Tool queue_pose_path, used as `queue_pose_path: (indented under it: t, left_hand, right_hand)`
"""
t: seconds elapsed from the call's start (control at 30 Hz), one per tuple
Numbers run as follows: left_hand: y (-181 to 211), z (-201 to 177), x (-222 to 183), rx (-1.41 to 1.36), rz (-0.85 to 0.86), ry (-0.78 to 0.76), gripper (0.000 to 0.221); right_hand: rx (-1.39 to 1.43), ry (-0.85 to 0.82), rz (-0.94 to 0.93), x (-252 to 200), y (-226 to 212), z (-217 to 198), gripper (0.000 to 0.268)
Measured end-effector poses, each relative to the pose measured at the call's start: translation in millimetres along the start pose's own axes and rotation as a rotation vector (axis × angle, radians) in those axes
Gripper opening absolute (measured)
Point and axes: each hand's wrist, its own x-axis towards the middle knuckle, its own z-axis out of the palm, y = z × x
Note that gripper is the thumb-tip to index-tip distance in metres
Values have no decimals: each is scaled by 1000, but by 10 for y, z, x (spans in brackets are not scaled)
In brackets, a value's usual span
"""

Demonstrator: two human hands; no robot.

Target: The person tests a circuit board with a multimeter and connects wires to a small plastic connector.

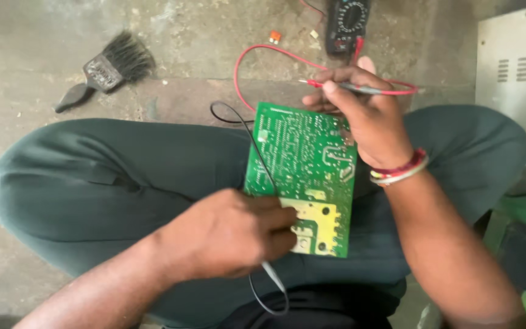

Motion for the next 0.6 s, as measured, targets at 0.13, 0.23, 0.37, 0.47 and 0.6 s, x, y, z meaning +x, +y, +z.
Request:
queue_pose_path:
  t: [0.13, 0.23, 0.37, 0.47, 0.6]
  left_hand:
    - [-57, -92, 29, -143, -237, -92, 34]
    - [-61, -148, 2, -46, -371, -9, 27]
    - [-78, -340, -168, -281, -749, 296, 20]
    - [-154, -584, -391, -811, -930, 756, 21]
    - [-183, -694, -621, -1211, -568, 1073, 28]
  right_hand:
    - [-335, -52, -196, -6, -9, 51, 13]
    - [-832, -45, -466, -47, -50, 111, 10]
    - [-863, 37, -541, -110, -111, 159, 13]
    - [-743, 50, -477, -171, -150, 144, 16]
    - [-538, 57, -389, -233, -157, 174, 19]
